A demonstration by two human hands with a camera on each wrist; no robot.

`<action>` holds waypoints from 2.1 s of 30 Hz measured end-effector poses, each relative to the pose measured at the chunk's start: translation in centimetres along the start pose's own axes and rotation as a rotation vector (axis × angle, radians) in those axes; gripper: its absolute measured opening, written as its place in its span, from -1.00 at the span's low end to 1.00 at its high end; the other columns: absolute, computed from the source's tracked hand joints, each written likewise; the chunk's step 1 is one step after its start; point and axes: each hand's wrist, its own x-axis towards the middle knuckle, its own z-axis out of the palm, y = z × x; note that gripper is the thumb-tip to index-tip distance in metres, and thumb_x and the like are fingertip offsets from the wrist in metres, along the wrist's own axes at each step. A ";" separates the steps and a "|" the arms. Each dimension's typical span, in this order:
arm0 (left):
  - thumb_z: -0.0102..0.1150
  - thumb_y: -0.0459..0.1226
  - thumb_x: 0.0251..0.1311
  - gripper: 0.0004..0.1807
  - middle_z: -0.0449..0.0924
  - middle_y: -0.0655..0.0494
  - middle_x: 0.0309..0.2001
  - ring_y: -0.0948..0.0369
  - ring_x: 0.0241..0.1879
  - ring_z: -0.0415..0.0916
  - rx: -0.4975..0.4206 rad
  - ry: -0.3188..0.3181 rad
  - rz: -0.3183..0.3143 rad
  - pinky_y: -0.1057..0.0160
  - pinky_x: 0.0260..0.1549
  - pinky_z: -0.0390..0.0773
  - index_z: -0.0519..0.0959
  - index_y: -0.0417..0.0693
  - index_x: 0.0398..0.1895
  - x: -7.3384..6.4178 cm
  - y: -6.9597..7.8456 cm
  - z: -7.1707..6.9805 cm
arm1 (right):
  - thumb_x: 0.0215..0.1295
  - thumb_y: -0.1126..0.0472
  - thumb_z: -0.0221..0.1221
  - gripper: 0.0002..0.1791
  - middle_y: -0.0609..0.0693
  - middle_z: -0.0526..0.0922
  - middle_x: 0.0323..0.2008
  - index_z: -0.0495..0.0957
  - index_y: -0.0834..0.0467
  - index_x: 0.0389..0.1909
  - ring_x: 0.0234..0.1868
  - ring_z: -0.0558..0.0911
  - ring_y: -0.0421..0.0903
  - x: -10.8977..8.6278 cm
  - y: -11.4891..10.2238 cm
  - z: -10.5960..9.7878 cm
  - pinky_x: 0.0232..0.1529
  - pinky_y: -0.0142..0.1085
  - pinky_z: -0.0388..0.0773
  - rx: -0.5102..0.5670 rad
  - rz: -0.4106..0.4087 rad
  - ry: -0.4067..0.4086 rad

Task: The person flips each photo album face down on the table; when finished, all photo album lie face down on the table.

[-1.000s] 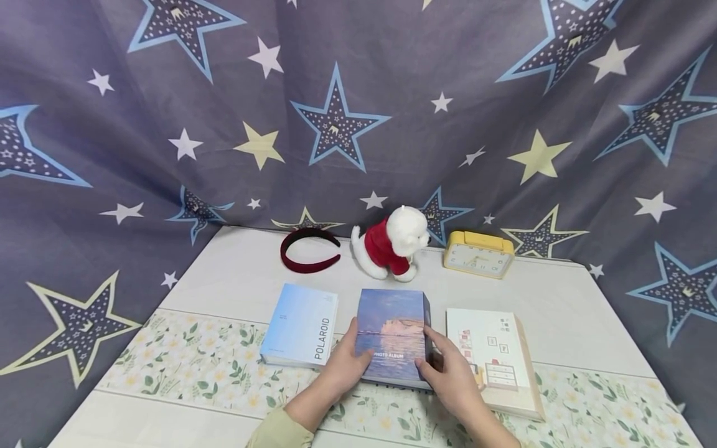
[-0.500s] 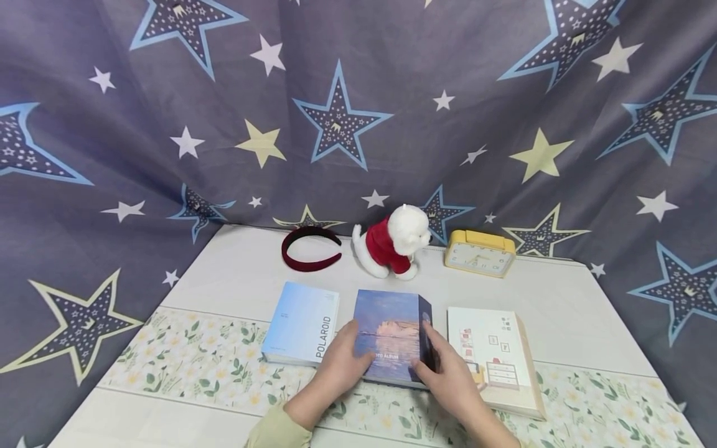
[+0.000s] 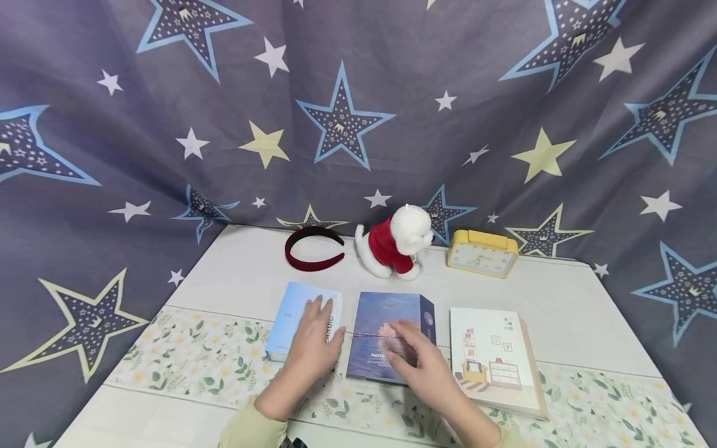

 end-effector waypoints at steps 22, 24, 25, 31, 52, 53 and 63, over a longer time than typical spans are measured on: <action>0.03 0.08 0.35 -0.17 -0.28 -0.49 0.47 -0.35 0.45 -0.27 0.280 -0.134 -0.073 -0.53 0.11 0.10 0.16 -0.34 0.45 -0.2 -5.2 -1.8 | 0.41 0.08 0.14 -0.22 0.38 0.01 0.46 0.03 0.21 0.51 0.40 0.22 0.28 2.7 -2.1 5.6 0.31 0.07 0.26 0.501 0.197 -0.403; 0.00 0.11 0.35 -0.17 -0.27 -0.48 0.47 -0.34 0.45 -0.29 0.310 -0.135 -0.072 -0.54 0.12 0.07 0.17 -0.32 0.45 -0.3 -5.3 -1.7 | 0.38 0.06 0.17 -0.20 0.41 -0.01 0.45 0.04 0.17 0.52 0.40 0.19 0.32 2.8 -2.2 6.2 0.32 0.14 0.20 0.509 0.213 -0.397; 0.00 0.13 0.35 -0.16 -0.27 -0.47 0.47 -0.34 0.45 -0.29 0.326 -0.134 -0.072 -0.54 0.12 0.06 0.17 -0.31 0.45 -0.3 -5.3 -1.7 | 0.36 0.05 0.18 -0.19 0.41 -0.01 0.45 0.04 0.15 0.52 0.41 0.15 0.34 2.9 -2.2 6.5 0.33 0.17 0.16 0.521 0.223 -0.389; 0.00 0.15 0.32 -0.14 -0.28 -0.44 0.49 -0.31 0.47 -0.33 0.378 -0.120 -0.084 -0.54 0.14 0.01 0.14 -0.26 0.48 -0.4 -5.7 -1.5 | 0.32 0.05 0.19 -0.17 0.36 -0.12 0.50 0.04 0.11 0.52 0.46 -0.04 0.37 2.9 -2.6 7.6 0.36 0.28 -0.08 0.596 0.286 -0.339; 0.07 0.11 0.30 -0.12 -0.27 -0.42 0.49 -0.31 0.46 -0.25 0.287 -0.100 -0.078 -0.47 0.10 0.20 0.11 -0.25 0.49 -0.3 -7.0 -2.0 | 0.44 -0.03 -0.16 -0.24 0.37 -0.31 0.50 -0.08 0.28 0.52 0.46 -0.13 0.40 3.3 -2.9 7.6 0.36 0.14 0.16 0.947 0.307 -0.368; 0.08 0.11 0.30 -0.12 -0.27 -0.41 0.49 -0.31 0.46 -0.24 0.272 -0.100 -0.078 -0.46 0.11 0.20 0.10 -0.25 0.49 -0.2 -7.2 -2.0 | 0.44 -0.03 -0.18 -0.25 0.37 -0.38 0.50 -0.07 0.28 0.51 0.45 -0.15 0.43 3.4 -2.8 7.5 0.35 0.15 0.17 0.973 0.301 -0.371; 0.09 0.10 0.30 -0.10 -0.35 -0.36 0.51 -0.29 0.47 -0.29 0.154 -0.131 -0.119 -0.40 0.24 0.05 0.03 -0.17 0.52 0.1 -8.0 -2.7 | 0.43 -0.02 -0.24 -0.26 0.48 -0.46 0.45 -0.05 0.32 0.50 0.41 0.01 0.42 3.7 -2.4 7.2 0.16 -0.10 0.41 1.079 0.302 -0.322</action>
